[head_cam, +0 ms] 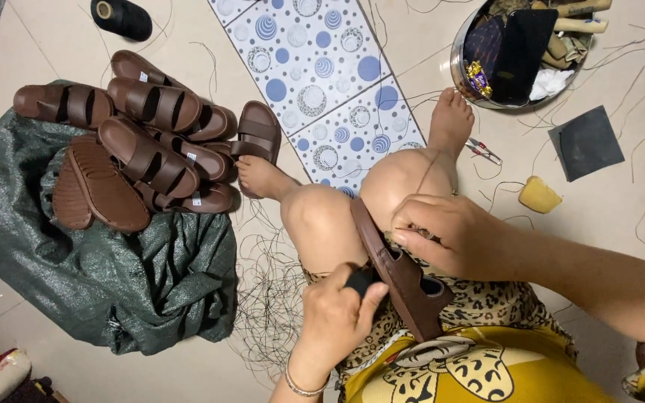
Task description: The person is hand-stitching the straps of brown sandals to the soles using a needle and thread while sitting on the floor.
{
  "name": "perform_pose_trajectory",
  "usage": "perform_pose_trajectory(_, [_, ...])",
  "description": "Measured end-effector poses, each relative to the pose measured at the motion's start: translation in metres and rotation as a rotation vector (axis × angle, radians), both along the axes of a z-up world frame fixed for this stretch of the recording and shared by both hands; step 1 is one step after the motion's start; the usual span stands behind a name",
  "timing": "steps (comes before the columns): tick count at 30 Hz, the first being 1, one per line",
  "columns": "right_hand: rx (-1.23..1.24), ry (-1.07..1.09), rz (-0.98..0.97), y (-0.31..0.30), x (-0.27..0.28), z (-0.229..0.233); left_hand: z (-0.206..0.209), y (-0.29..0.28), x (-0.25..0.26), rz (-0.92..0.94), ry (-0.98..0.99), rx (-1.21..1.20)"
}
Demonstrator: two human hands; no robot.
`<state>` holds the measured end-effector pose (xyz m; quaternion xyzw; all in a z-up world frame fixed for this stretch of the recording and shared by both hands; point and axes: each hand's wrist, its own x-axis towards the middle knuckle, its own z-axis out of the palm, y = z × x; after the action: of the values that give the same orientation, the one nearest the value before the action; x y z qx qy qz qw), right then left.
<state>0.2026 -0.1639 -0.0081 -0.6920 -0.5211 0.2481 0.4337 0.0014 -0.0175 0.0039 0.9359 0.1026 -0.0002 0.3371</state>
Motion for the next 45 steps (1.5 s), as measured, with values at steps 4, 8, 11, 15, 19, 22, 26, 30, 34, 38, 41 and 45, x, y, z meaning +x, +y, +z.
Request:
perform_pose_trajectory(4, [-0.311,0.795,-0.017,0.008,0.001,0.017,0.003,-0.002,0.003,-0.065,-0.034,-0.159])
perform_pose_trajectory(8, [-0.442,1.166,-0.123,0.007,-0.008,0.009,0.003,-0.002,0.003,-0.079,-0.042,-0.261])
perform_pose_trajectory(11, [-0.469,0.936,-0.094,0.000,-0.006,0.006,0.000,-0.003,-0.005,-0.102,0.056,-0.362])
perform_pose_trajectory(15, [-0.244,0.609,0.111,0.000,0.025,0.008,-0.011,0.013,-0.022,-0.110,0.095,-0.683])
perform_pose_trajectory(19, [-0.768,0.318,-0.486,-0.018,0.065,0.049,-0.013,0.064,-0.055,0.322,0.169,-1.132])
perform_pose_trajectory(22, [-0.838,0.509,-0.673,-0.021,0.053,0.055,-0.015,0.080,-0.060,0.884,0.073,-0.551])
perform_pose_trajectory(26, [-0.366,-0.228,0.233,-0.066,0.014,0.013,-0.002,0.048,-0.025,0.567,-0.291,-0.406])
perform_pose_trajectory(30, [-0.374,-0.138,0.277,-0.062,0.008,0.004,0.021,0.026,0.015,0.235,-0.151,-0.621])
perform_pose_trajectory(34, [-0.456,-0.301,0.408,-0.062,0.011,-0.005,0.023,0.026,0.031,0.003,0.246,-0.580])
perform_pose_trajectory(38, [-0.615,-0.396,0.561,-0.052,0.013,0.003,0.002,0.022,0.021,-0.009,0.128,-0.502])
perform_pose_trajectory(41, [-0.721,-0.545,0.639,-0.039,0.009,0.028,-0.015,0.016,0.014,0.005,0.017,-0.385])
perform_pose_trajectory(45, [-0.683,-0.616,0.551,-0.026,-0.003,0.041,-0.022,0.011,0.015,0.029,0.017,-0.280])
